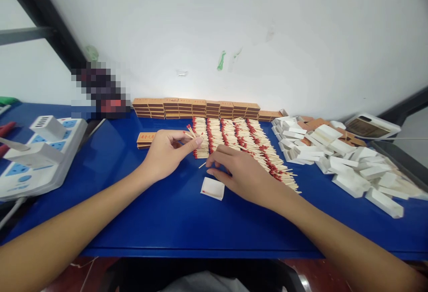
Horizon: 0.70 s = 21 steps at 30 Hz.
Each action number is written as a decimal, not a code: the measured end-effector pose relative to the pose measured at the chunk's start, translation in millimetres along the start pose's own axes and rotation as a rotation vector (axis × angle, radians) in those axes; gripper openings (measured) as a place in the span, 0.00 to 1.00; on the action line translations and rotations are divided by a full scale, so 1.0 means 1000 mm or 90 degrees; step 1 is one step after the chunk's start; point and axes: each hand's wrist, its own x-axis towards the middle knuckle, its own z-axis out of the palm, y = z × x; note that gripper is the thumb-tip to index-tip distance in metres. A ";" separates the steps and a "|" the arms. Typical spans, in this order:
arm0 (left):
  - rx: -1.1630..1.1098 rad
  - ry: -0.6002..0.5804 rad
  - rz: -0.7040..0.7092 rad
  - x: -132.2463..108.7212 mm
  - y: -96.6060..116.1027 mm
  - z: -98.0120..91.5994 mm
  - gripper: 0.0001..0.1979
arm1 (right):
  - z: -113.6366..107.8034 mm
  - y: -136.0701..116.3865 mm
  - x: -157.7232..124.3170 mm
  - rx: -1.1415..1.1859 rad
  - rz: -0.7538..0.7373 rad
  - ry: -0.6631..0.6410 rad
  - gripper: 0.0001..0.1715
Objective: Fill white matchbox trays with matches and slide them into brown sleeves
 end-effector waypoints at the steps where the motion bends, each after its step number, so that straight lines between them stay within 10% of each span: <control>1: -0.003 0.004 0.006 0.001 -0.001 0.000 0.21 | 0.000 0.002 0.007 -0.013 -0.011 -0.018 0.06; 8: -0.011 0.019 0.012 0.003 -0.003 -0.003 0.20 | 0.006 -0.002 0.040 -0.121 -0.040 -0.145 0.05; 21: 0.021 0.003 0.024 0.003 -0.003 -0.004 0.21 | -0.017 0.014 -0.012 0.085 -0.019 0.042 0.14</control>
